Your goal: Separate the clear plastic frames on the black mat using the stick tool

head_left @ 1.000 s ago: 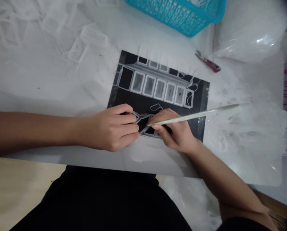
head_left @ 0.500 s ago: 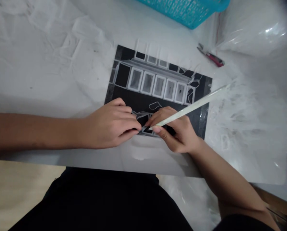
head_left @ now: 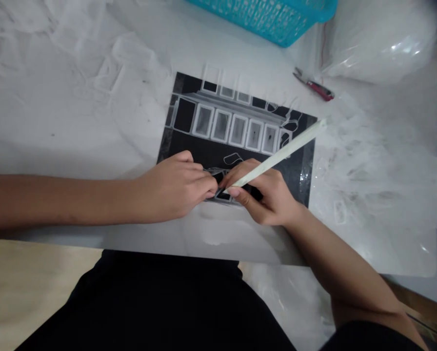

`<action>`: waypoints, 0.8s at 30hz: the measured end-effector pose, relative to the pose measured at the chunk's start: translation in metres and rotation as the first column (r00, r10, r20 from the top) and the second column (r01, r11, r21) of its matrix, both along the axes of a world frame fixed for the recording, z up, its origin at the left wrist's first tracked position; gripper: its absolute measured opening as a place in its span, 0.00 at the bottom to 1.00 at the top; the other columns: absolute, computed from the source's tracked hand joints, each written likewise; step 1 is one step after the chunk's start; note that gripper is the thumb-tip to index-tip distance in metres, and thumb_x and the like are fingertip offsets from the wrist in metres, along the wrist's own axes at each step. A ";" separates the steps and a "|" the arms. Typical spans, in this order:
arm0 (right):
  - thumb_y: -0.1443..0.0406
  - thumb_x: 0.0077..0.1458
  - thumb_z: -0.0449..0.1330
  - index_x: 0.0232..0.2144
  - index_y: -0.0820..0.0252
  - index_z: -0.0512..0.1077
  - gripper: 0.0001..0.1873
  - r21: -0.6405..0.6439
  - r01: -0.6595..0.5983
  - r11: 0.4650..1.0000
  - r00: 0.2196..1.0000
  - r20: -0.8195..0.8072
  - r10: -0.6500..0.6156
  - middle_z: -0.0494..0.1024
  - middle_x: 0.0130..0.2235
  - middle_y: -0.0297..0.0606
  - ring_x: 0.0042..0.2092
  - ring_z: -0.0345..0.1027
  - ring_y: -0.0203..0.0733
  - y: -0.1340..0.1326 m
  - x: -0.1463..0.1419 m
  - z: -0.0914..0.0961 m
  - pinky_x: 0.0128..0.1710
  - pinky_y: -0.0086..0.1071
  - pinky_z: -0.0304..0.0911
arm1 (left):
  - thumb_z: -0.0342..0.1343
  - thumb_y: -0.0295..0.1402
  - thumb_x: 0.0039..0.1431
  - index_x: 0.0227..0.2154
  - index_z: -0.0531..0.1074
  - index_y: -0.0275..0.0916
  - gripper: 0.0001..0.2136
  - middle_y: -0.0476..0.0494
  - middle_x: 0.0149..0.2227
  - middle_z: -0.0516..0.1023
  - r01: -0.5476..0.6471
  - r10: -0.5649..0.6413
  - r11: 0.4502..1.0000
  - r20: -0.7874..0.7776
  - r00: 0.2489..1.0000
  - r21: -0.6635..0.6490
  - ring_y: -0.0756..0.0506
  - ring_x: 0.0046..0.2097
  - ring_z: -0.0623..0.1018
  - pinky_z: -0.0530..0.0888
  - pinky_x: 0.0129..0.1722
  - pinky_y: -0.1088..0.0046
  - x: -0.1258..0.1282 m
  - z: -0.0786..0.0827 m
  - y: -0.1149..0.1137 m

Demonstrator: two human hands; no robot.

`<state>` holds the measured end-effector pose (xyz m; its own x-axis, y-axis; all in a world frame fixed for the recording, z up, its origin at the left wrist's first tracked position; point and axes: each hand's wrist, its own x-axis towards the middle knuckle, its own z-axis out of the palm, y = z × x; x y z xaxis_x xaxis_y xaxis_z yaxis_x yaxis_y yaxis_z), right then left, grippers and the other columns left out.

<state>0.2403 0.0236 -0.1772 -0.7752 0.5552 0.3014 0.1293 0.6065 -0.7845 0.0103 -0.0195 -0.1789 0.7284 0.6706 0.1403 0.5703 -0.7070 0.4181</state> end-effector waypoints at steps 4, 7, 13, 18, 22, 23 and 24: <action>0.68 0.60 0.59 0.37 0.59 0.73 0.04 0.018 -0.001 1.000 1.000 0.018 0.001 0.80 0.35 0.40 0.39 0.75 0.44 0.000 0.000 -0.001 0.41 0.40 0.70 | 0.44 0.25 0.66 0.31 0.70 0.38 0.12 0.51 0.27 0.76 -0.013 0.014 0.997 0.013 1.000 -0.078 0.49 0.30 0.72 0.60 0.39 0.68 0.001 0.001 0.001; 0.68 0.60 0.59 0.37 0.59 0.73 0.03 0.043 -0.012 0.999 1.000 0.015 0.011 0.80 0.35 0.39 0.39 0.75 0.44 0.001 0.001 -0.002 0.42 0.41 0.70 | 0.43 0.25 0.66 0.30 0.69 0.38 0.12 0.51 0.27 0.75 -0.004 0.008 0.992 0.032 0.999 -0.124 0.49 0.30 0.71 0.59 0.40 0.68 0.000 0.005 0.002; 0.69 0.60 0.58 0.36 0.58 0.72 0.03 0.043 -0.023 0.999 1.000 0.002 0.023 0.80 0.35 0.38 0.39 0.76 0.44 0.002 0.001 -0.003 0.42 0.41 0.70 | 0.40 0.24 0.67 0.30 0.66 0.38 0.12 0.51 0.26 0.71 0.036 -0.031 0.982 0.033 0.999 -0.185 0.49 0.29 0.68 0.58 0.42 0.68 -0.006 0.007 0.002; 0.69 0.60 0.58 0.36 0.58 0.72 0.03 0.030 -0.027 0.999 1.000 -0.005 0.027 0.81 0.37 0.39 0.40 0.76 0.45 0.002 0.001 -0.003 0.43 0.42 0.70 | 0.42 0.23 0.65 0.29 0.64 0.39 0.10 0.51 0.28 0.69 0.097 -0.083 0.957 0.061 0.995 -0.274 0.49 0.30 0.67 0.59 0.43 0.68 -0.012 0.012 0.005; 0.69 0.60 0.58 0.36 0.58 0.72 0.03 0.019 -0.032 0.999 0.999 0.006 0.032 0.81 0.37 0.39 0.40 0.76 0.45 0.002 0.001 -0.002 0.43 0.42 0.70 | 0.44 0.24 0.65 0.29 0.64 0.40 0.09 0.50 0.29 0.69 0.210 -0.182 0.908 0.111 0.977 -0.362 0.48 0.32 0.68 0.59 0.46 0.66 -0.023 0.018 0.005; 0.69 0.60 0.58 0.36 0.58 0.72 0.03 0.015 -0.031 0.999 0.999 0.009 0.031 0.81 0.37 0.39 0.40 0.76 0.45 0.002 0.001 -0.002 0.43 0.42 0.70 | 0.44 0.25 0.66 0.30 0.64 0.40 0.09 0.50 0.30 0.70 0.229 -0.197 0.893 0.121 0.973 -0.388 0.48 0.33 0.68 0.59 0.46 0.66 -0.026 0.019 0.004; 0.69 0.60 0.59 0.36 0.58 0.73 0.03 0.010 -0.031 0.999 0.999 0.010 0.031 0.81 0.37 0.40 0.40 0.76 0.45 0.003 0.001 -0.002 0.43 0.42 0.70 | 0.44 0.25 0.67 0.30 0.64 0.40 0.09 0.50 0.30 0.71 0.229 -0.194 0.881 0.125 0.973 -0.415 0.48 0.33 0.69 0.60 0.46 0.66 -0.029 0.020 0.004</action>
<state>0.2414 0.0262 -0.1787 -0.7949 0.5277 0.2996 0.1177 0.6184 -0.7770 -0.0185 -0.0151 -0.1585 0.8581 0.5099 -0.0606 0.3807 -0.5525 0.7414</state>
